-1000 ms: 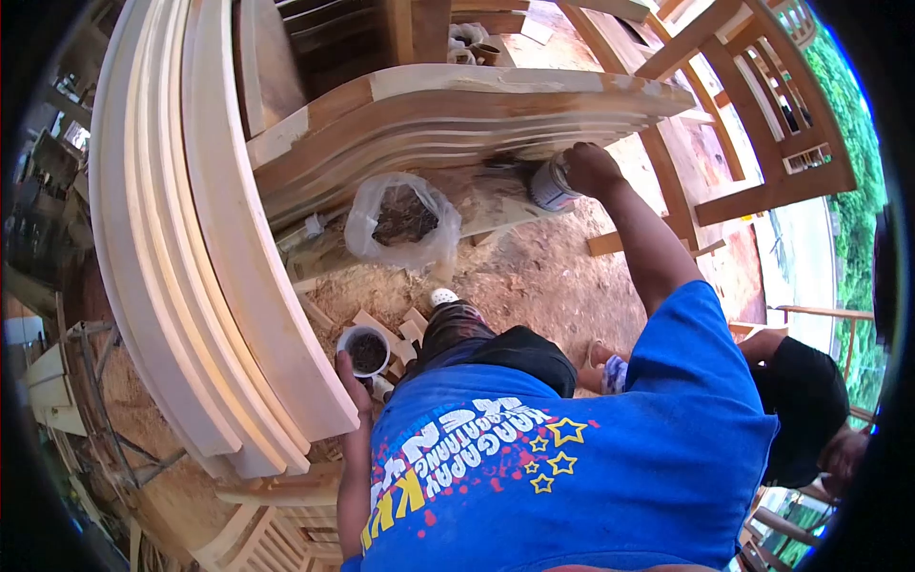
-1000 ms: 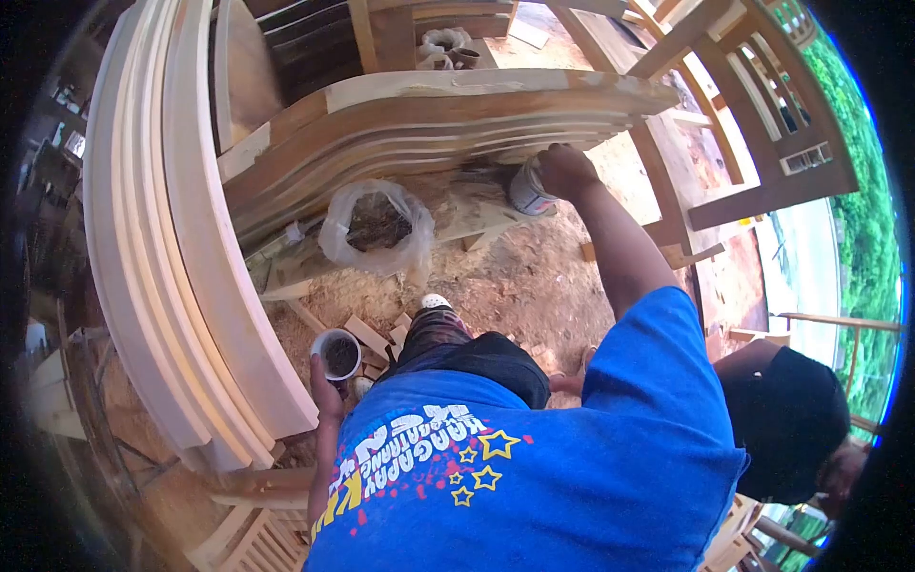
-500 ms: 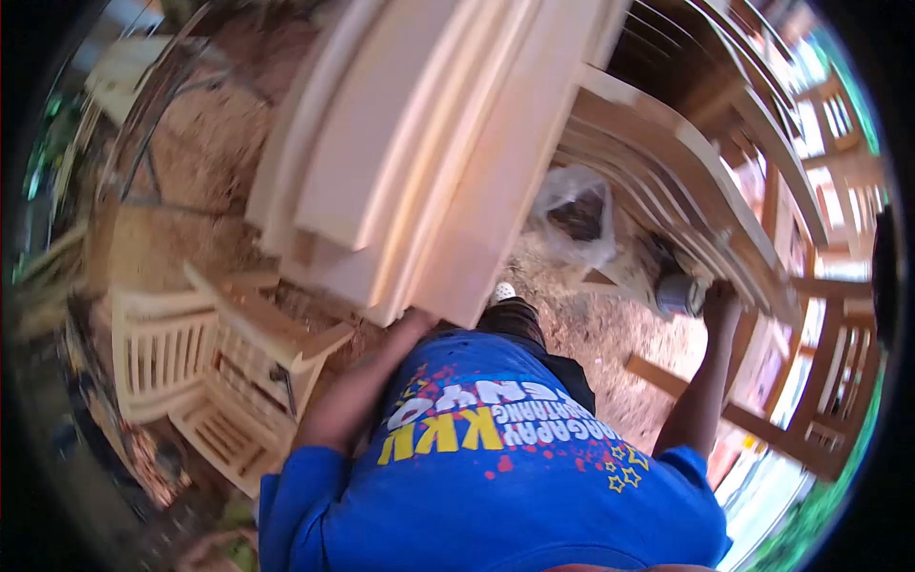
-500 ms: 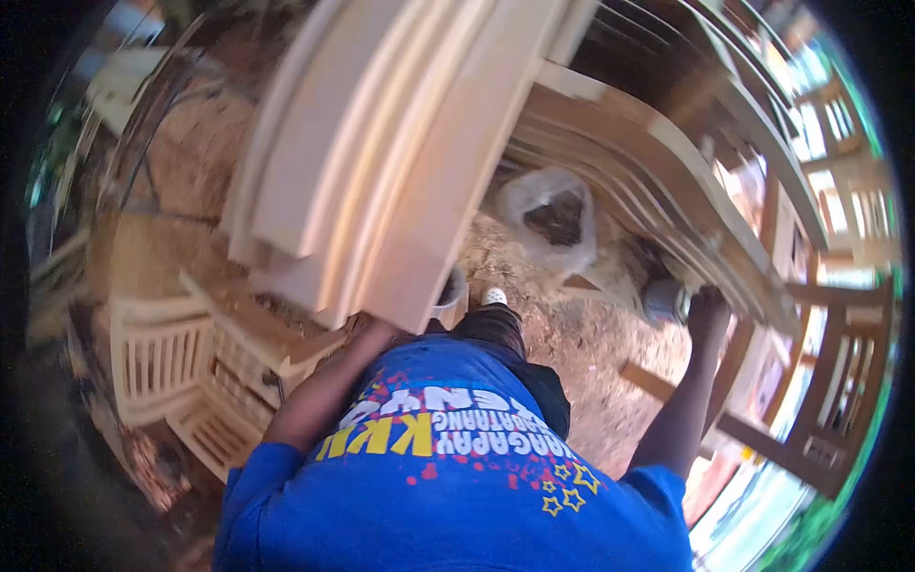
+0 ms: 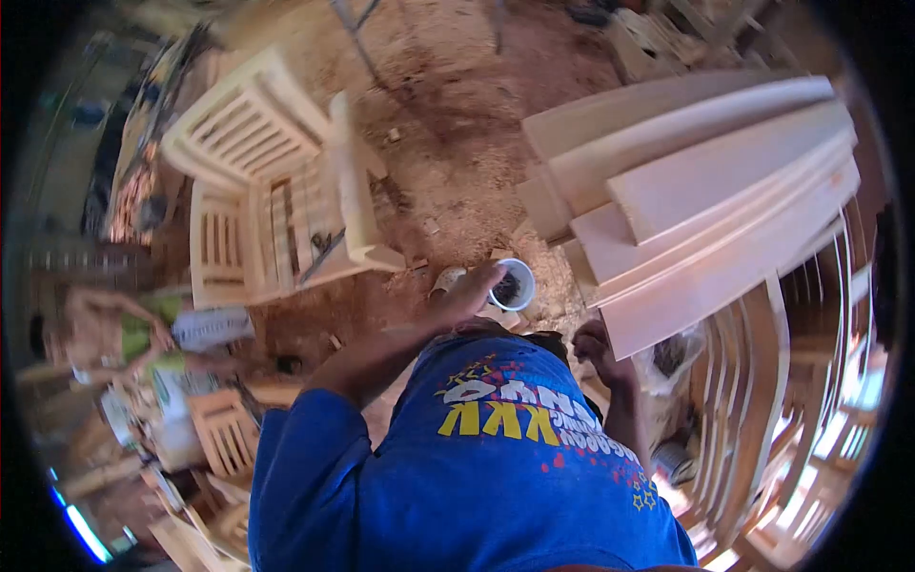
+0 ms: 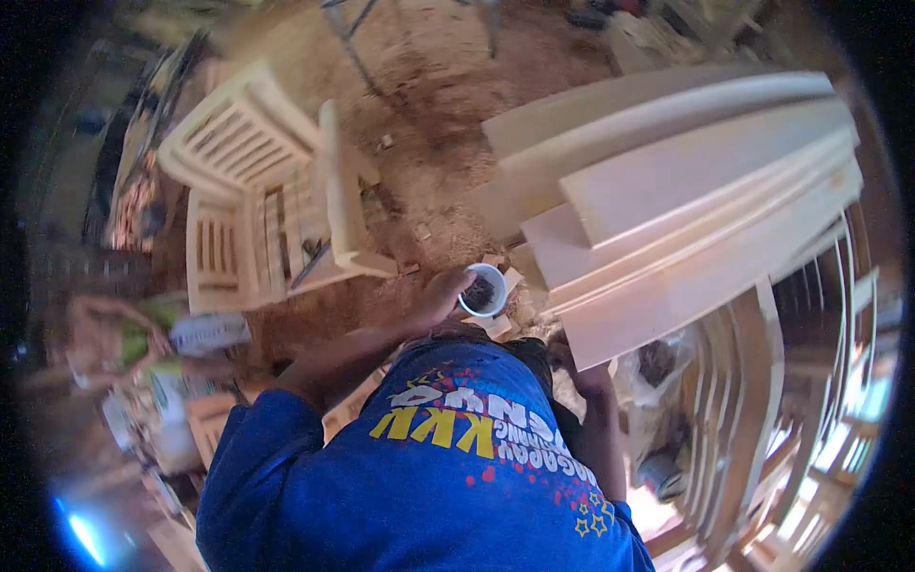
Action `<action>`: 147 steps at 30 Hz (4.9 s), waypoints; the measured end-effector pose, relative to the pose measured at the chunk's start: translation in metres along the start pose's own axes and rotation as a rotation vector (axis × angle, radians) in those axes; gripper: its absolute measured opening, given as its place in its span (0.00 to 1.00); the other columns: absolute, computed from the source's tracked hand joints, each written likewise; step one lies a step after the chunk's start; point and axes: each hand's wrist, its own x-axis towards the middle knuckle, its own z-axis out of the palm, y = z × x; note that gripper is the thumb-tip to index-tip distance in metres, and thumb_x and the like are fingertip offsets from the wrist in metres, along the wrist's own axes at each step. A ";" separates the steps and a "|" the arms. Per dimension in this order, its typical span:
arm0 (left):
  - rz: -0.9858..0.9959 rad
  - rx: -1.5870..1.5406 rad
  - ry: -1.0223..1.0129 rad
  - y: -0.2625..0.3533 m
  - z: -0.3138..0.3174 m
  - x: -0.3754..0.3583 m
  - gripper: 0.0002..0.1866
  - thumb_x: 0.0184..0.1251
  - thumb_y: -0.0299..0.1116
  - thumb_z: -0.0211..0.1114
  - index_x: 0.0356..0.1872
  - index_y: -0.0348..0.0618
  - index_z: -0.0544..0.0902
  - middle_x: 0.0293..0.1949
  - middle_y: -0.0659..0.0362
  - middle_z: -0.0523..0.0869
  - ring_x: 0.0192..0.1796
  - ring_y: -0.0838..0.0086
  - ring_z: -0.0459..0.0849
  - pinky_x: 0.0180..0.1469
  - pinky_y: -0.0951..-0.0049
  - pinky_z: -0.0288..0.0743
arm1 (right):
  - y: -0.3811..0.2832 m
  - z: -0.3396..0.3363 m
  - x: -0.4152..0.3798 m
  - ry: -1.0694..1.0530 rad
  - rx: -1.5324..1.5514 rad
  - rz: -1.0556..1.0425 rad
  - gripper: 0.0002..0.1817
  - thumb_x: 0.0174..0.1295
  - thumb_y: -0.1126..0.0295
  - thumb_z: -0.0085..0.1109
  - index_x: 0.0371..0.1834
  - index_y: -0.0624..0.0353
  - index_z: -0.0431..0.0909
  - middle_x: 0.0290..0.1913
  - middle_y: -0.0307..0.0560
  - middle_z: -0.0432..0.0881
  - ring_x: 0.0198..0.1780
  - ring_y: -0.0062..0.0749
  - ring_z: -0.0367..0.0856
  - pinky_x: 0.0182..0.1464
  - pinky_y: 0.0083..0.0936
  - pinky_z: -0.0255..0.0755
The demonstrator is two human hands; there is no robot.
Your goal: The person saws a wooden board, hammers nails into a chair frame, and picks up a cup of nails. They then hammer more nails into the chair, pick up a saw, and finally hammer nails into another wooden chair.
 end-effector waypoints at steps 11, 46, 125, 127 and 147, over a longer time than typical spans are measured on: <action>-0.039 -0.670 0.837 -0.023 0.066 -0.223 0.29 0.83 0.52 0.47 0.55 0.31 0.82 0.48 0.53 0.88 0.55 0.67 0.85 0.60 0.64 0.76 | -0.053 0.092 0.065 -0.613 -0.838 -0.286 0.14 0.53 0.67 0.63 0.39 0.64 0.85 0.30 0.56 0.86 0.34 0.43 0.87 0.42 0.36 0.80; -0.077 -0.522 1.764 -0.121 -0.291 -0.548 0.27 0.82 0.53 0.50 0.66 0.42 0.79 0.59 0.47 0.85 0.63 0.63 0.81 0.68 0.64 0.70 | -0.254 0.772 0.170 -0.932 -1.186 -0.876 0.08 0.59 0.76 0.58 0.39 0.65 0.83 0.40 0.62 0.85 0.43 0.56 0.85 0.48 0.42 0.77; -0.361 -0.931 2.859 -0.083 -0.314 -0.509 0.26 0.83 0.51 0.47 0.53 0.36 0.81 0.44 0.54 0.85 0.47 0.69 0.82 0.51 0.65 0.75 | -0.262 1.342 0.215 -1.919 -1.411 -1.790 0.12 0.53 0.68 0.75 0.41 0.55 0.90 0.38 0.55 0.89 0.40 0.49 0.89 0.46 0.40 0.82; -0.375 -0.947 2.862 -0.106 -0.302 -0.506 0.27 0.83 0.51 0.47 0.54 0.35 0.81 0.44 0.54 0.85 0.47 0.68 0.82 0.51 0.63 0.75 | -0.249 1.332 0.214 -1.912 -1.463 -1.785 0.13 0.52 0.68 0.75 0.42 0.55 0.90 0.38 0.54 0.89 0.41 0.49 0.89 0.47 0.41 0.82; -0.583 -1.121 3.137 -0.058 -0.208 -0.375 0.29 0.81 0.57 0.48 0.65 0.43 0.77 0.61 0.45 0.83 0.64 0.54 0.81 0.66 0.57 0.71 | -0.104 1.100 0.135 -2.543 -1.673 -1.684 0.18 0.54 0.64 0.74 0.48 0.59 0.89 0.43 0.60 0.88 0.47 0.52 0.88 0.55 0.40 0.80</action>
